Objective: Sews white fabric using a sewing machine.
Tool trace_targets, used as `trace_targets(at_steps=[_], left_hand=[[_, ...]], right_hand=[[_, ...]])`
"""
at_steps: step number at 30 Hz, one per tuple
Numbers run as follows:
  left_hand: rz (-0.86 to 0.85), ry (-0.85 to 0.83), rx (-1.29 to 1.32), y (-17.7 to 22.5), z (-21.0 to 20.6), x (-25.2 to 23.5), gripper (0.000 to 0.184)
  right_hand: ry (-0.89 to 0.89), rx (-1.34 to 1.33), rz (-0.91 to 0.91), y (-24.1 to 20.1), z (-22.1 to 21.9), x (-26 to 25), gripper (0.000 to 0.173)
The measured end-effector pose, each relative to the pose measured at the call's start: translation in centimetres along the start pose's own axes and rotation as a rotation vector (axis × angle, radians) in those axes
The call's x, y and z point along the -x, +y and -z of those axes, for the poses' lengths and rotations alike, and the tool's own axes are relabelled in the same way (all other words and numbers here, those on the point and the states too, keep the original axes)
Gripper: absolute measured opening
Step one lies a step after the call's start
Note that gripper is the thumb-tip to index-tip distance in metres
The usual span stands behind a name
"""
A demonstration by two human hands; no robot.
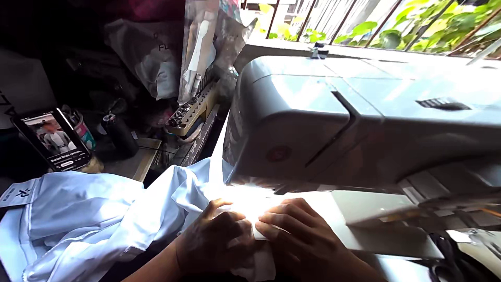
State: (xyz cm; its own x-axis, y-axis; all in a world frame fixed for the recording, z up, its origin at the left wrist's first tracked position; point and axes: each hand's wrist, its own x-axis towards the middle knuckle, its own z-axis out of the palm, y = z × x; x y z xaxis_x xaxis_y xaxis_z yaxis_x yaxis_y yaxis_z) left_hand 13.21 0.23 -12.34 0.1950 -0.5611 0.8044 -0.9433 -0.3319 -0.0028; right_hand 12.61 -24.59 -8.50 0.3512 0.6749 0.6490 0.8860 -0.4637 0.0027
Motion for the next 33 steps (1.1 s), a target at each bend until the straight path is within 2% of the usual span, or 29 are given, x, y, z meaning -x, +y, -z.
trace_targets(at_steps=[5,8,14,17,22,25,33], left_hand=[[0.035,0.04,0.089,-0.1,0.0,0.0,0.016],[0.067,-0.012,0.093,0.0,0.5,-0.2,0.023],[0.031,-0.031,0.003,-0.3,-0.2,0.6,0.017],[0.031,-0.035,0.025,-0.4,-0.2,0.6,0.016],[0.011,-0.008,0.042,-0.6,-0.3,0.4,0.015],[0.013,-0.012,0.018,-0.6,-0.2,0.3,0.015],[0.044,-0.017,-0.064,-0.2,0.2,0.3,0.014]], right_hand=[[0.013,0.021,0.026,-0.1,-0.1,0.0,0.019],[-0.003,0.038,0.044,-0.2,0.0,0.0,0.019],[0.006,-0.08,0.073,0.0,0.4,0.2,0.017],[0.05,-0.14,0.005,0.2,0.4,0.1,0.021],[0.013,0.118,-0.182,-0.6,-0.3,-1.2,0.026],[-0.024,0.179,-0.164,-0.7,-0.5,-1.2,0.023],[-0.047,0.107,-0.093,-0.6,-0.1,-0.6,0.023]])
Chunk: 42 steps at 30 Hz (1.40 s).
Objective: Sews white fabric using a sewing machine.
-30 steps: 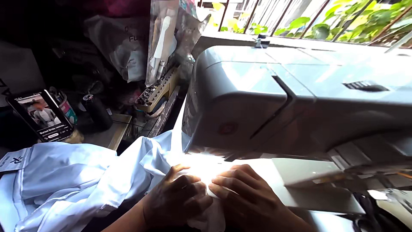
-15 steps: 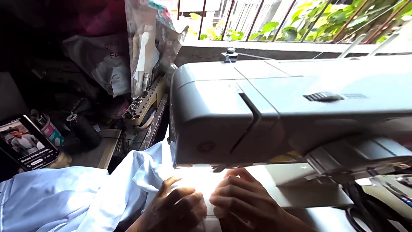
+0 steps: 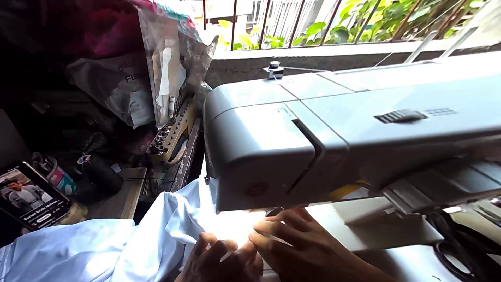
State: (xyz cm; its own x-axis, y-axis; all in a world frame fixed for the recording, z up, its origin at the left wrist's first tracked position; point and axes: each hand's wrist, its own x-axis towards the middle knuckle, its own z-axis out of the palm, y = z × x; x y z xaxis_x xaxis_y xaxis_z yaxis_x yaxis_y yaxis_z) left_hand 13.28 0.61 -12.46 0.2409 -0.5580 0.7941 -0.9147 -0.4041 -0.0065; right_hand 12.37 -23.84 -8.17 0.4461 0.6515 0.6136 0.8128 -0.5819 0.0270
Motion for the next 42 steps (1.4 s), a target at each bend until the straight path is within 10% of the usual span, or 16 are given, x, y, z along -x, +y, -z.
trace_targets(at_steps=[42], left_hand=[[0.056,0.017,0.007,-0.01,-0.51,0.45,0.013]], right_hand=[[0.0,-0.048,0.008,0.07,0.0,0.19,0.022]])
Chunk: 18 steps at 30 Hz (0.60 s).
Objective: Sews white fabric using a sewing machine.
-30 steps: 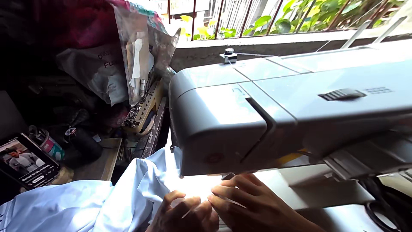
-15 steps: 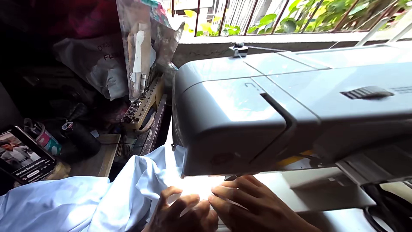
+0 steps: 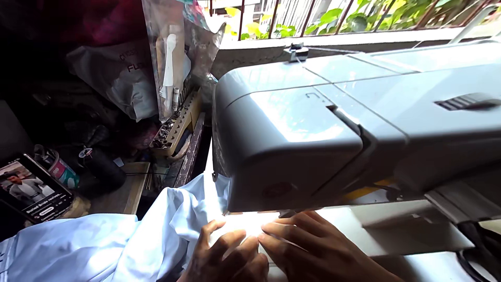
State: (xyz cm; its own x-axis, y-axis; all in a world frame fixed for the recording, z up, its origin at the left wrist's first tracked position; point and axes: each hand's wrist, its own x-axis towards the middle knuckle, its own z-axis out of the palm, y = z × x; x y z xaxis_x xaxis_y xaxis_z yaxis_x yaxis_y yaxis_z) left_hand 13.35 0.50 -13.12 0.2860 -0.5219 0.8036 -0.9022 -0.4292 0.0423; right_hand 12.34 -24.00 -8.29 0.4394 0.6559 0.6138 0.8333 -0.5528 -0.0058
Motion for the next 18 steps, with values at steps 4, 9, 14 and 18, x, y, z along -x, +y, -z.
trace_targets(at_steps=[4,9,14,18], left_hand=[[0.021,0.0,-0.035,0.2,0.11,-0.05,0.015],[0.024,-0.001,-0.117,0.43,0.71,-0.73,0.016],[0.039,0.003,-0.137,0.37,0.54,-0.79,0.017],[0.045,0.0,-0.147,0.33,0.54,-0.83,0.02]], right_hand=[[0.014,-0.004,-0.003,0.01,-0.09,0.03,0.022],[0.018,0.011,-0.012,0.0,-0.15,-0.1,0.022],[0.033,0.03,-0.025,-0.02,-0.32,-0.02,0.022],[0.036,0.041,-0.026,-0.04,-0.29,-0.1,0.022]])
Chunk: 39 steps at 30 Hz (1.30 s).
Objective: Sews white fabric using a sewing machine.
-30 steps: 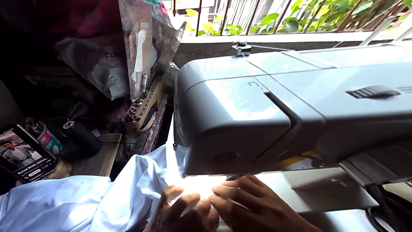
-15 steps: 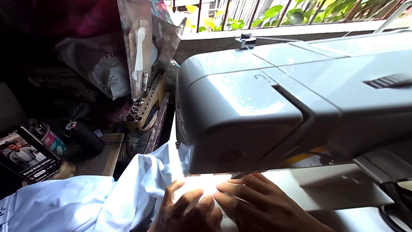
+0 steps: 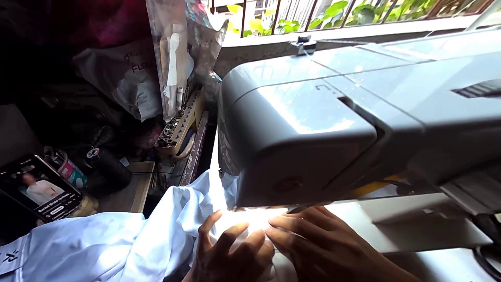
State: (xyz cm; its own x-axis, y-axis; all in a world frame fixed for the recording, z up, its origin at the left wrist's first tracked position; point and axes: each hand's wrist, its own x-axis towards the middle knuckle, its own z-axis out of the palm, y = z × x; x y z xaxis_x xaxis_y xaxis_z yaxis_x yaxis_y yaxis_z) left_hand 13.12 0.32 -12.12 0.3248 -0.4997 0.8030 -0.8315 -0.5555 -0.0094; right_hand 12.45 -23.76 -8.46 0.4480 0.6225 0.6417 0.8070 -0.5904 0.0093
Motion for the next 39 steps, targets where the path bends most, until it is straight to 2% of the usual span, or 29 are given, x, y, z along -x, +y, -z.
trace_targets(at_steps=[39], left_hand=[[0.032,-0.034,-0.088,-0.68,-0.07,-0.29,0.042]], right_hand=[[0.003,0.068,-0.063,-0.21,-0.2,-0.27,0.028]])
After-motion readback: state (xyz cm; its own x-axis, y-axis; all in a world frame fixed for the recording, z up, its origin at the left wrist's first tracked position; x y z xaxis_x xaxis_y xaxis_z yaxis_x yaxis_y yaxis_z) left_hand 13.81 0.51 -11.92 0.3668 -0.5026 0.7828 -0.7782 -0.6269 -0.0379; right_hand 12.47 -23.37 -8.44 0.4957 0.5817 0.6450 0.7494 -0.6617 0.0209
